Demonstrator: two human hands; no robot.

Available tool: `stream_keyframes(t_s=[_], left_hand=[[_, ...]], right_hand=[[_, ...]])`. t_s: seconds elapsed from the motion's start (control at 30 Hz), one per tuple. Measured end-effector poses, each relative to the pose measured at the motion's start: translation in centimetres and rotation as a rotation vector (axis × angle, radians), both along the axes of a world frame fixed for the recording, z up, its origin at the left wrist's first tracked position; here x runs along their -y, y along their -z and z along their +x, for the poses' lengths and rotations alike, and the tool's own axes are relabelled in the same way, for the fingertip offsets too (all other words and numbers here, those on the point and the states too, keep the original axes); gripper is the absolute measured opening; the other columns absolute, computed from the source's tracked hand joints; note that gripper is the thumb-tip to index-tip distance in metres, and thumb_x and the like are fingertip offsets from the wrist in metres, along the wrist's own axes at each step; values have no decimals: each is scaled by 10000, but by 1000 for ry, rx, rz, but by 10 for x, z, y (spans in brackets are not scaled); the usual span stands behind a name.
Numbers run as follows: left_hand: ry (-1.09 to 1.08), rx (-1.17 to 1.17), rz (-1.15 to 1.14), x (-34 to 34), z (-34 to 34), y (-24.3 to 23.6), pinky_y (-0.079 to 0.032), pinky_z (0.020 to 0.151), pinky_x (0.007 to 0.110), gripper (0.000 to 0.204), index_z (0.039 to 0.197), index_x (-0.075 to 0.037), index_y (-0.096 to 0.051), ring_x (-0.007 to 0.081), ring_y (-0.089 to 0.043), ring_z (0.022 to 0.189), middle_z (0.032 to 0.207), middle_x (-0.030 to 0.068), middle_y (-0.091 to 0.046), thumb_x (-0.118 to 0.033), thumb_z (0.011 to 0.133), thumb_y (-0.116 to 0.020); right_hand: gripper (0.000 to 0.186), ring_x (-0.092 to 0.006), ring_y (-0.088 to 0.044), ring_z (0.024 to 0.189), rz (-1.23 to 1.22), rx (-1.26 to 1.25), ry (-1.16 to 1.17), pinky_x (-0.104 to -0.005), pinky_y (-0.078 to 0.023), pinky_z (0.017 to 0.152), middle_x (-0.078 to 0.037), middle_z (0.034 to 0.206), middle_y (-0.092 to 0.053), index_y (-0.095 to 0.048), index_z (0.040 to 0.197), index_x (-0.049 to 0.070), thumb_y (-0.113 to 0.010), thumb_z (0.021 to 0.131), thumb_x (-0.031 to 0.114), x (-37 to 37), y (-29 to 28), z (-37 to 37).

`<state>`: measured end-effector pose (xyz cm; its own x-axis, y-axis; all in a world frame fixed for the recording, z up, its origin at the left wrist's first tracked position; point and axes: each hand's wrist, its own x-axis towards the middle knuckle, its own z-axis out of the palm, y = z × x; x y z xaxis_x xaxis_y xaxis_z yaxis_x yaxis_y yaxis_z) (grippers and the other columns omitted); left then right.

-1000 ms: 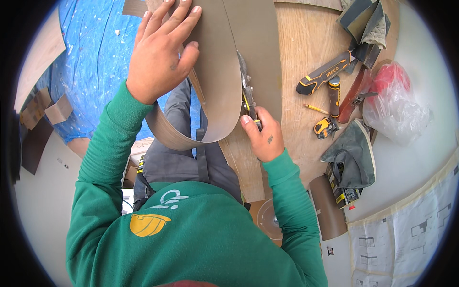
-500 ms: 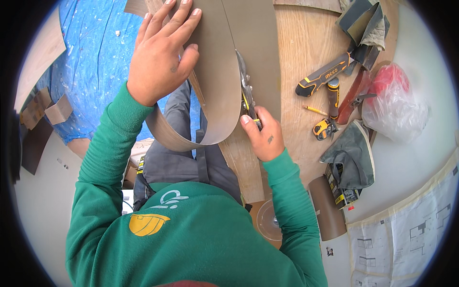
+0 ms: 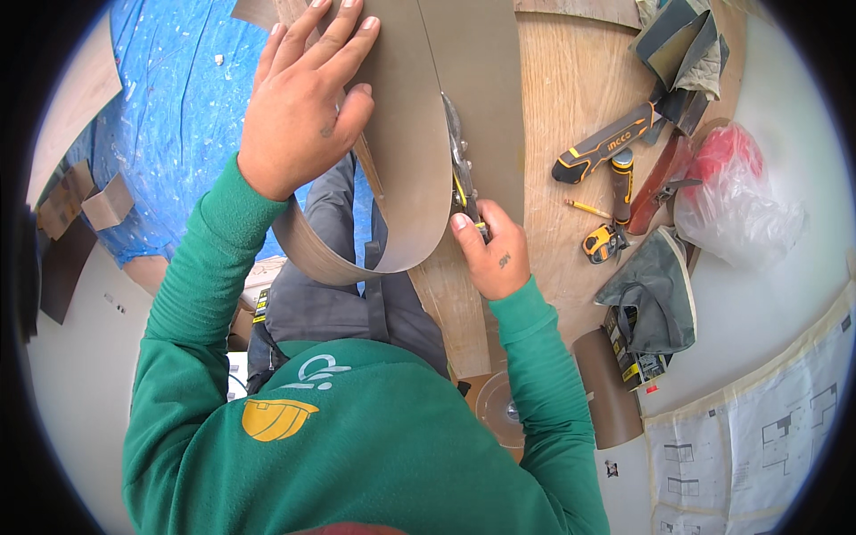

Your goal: The person uses tin snips to cut a curved section from a roll of flexible flooring material on a workbench. They reposition the material and continue cutting along a marked line to shape the piece.

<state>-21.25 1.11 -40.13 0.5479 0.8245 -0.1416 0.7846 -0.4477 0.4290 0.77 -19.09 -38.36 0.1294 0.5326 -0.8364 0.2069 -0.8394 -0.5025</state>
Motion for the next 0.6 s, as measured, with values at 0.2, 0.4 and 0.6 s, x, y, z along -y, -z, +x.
stream_keyframes(t_s=[0.2,0.4,0.6], left_hand=[[-1,-2,-11,0,1,0,-291,1255,630,620,1413,43,-630,445,-408,1518,1570,257,-533,-182,835,-639],[-1,-5,-16,0,0,0,-290,1256,633,625,1418,42,-627,447,-404,1522,1575,256,-529,-185,836,-637],[12,-16,11,1,0,1,-293,1254,633,634,1420,48,-622,452,-405,1519,1570,259,-532,-188,832,-636]], right_hand=[[427,-141,-564,738,133,33,-56,-341,-483,675,-84,798,-628,-676,1105,-26,-677,1022,393,-3,4,0],[419,-136,-562,741,107,-17,-6,-338,-480,673,-73,807,-636,-676,1112,-25,-676,1026,385,-3,6,-1],[399,-126,-544,703,57,-9,12,-328,-472,643,-49,759,-617,-681,1095,-29,-695,1019,363,-1,7,1]])
